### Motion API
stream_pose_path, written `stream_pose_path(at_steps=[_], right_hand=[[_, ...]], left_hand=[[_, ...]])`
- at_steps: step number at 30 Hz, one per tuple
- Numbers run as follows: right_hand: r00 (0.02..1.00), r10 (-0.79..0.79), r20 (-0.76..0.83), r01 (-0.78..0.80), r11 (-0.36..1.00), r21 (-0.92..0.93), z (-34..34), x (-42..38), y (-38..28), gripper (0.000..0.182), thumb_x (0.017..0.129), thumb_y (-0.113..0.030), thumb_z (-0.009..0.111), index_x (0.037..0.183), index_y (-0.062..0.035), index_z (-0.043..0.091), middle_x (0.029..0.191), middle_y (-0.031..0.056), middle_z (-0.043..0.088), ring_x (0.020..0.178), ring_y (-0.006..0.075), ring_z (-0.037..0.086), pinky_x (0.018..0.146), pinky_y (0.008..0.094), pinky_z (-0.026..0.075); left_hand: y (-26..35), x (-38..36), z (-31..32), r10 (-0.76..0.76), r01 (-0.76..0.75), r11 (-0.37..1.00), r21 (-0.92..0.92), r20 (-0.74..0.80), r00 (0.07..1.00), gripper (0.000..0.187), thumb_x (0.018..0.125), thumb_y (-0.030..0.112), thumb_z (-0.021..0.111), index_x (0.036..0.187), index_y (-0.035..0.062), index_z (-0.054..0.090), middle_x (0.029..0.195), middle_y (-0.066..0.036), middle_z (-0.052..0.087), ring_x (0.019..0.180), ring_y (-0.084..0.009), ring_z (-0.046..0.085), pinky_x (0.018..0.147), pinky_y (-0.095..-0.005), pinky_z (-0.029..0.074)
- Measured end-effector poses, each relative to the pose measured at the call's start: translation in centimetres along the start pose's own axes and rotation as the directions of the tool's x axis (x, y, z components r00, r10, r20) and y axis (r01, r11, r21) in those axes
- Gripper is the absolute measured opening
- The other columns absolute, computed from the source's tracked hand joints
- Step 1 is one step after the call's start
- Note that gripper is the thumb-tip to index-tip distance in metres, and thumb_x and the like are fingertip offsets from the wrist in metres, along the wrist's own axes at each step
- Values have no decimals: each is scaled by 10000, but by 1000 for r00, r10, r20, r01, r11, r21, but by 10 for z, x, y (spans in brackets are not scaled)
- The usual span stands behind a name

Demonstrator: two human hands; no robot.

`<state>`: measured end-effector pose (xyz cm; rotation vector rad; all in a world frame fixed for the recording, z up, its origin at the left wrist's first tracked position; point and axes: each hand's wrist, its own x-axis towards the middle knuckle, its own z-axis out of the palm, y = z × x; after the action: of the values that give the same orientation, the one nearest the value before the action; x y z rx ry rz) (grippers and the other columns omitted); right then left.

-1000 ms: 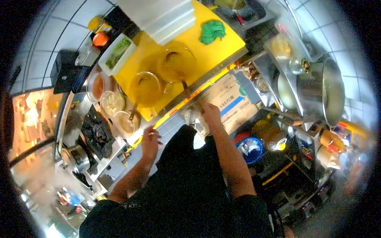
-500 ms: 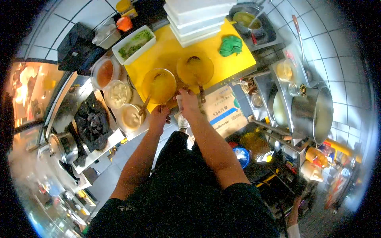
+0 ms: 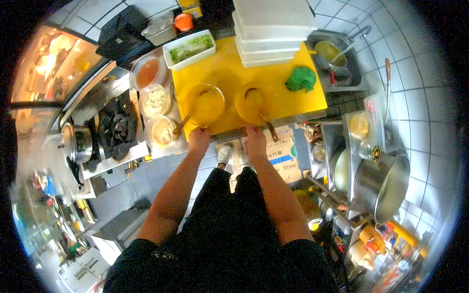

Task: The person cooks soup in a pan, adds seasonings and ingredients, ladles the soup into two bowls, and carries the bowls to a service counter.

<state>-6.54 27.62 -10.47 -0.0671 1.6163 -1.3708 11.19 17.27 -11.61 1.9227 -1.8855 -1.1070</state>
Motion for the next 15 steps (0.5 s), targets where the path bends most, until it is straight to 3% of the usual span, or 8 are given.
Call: stream_pose_path(at_steps=[2,5,8,11,12,15], right_hand=[[999,35,14,-35,999,7,-11,2,4,231,958,-301,603,953,-71,591,746,-21,527,538,72,422,471,269,321],[997,-58,55,65,990,-123,-29,8,12,228,958,-299,600,898,-80,577,698,-16,511,522,70,417,472,269,321],[996,1,92,12,991,-135,-36,-13,-10,257,958,-304,596,829,-85,558,662,-15,499,518,67,415,486,268,330],[994,-35,106,64,956,-288,-50,-13,-16,298,959,-323,587,785,-83,554,659,-10,495,527,69,423,484,268,329],[998,1,57,14,962,-274,-51,-16,-17,342,968,-348,563,761,-76,556,656,-1,497,537,76,430,491,275,332],[952,-178,250,280,835,-473,-75,-11,-9,367,986,-383,554,877,-33,551,631,91,493,530,221,529,507,379,412]], left_hand=[[-4,-5,5,4,-6,997,-78,-28,1000,391,830,324,599,850,-56,687,818,-275,676,834,-438,673,756,-486,526],[-5,-12,11,-32,32,999,-36,6,999,434,866,375,557,864,-42,676,832,-291,665,860,-456,663,756,-514,504],[-5,-29,16,-14,3,996,-92,-122,992,349,831,293,623,839,-51,678,775,-268,665,791,-437,670,716,-497,518],[-10,-45,18,-95,81,986,-148,-90,991,359,846,306,628,848,-50,677,760,-260,665,770,-432,671,700,-492,517],[-11,-52,17,-78,63,988,-139,-106,991,358,850,304,630,853,-50,676,757,-257,666,764,-426,674,694,-485,517],[-2,-84,-2,-57,37,987,-158,-124,991,349,861,297,636,865,-49,674,749,-251,667,754,-409,683,678,-466,519]])
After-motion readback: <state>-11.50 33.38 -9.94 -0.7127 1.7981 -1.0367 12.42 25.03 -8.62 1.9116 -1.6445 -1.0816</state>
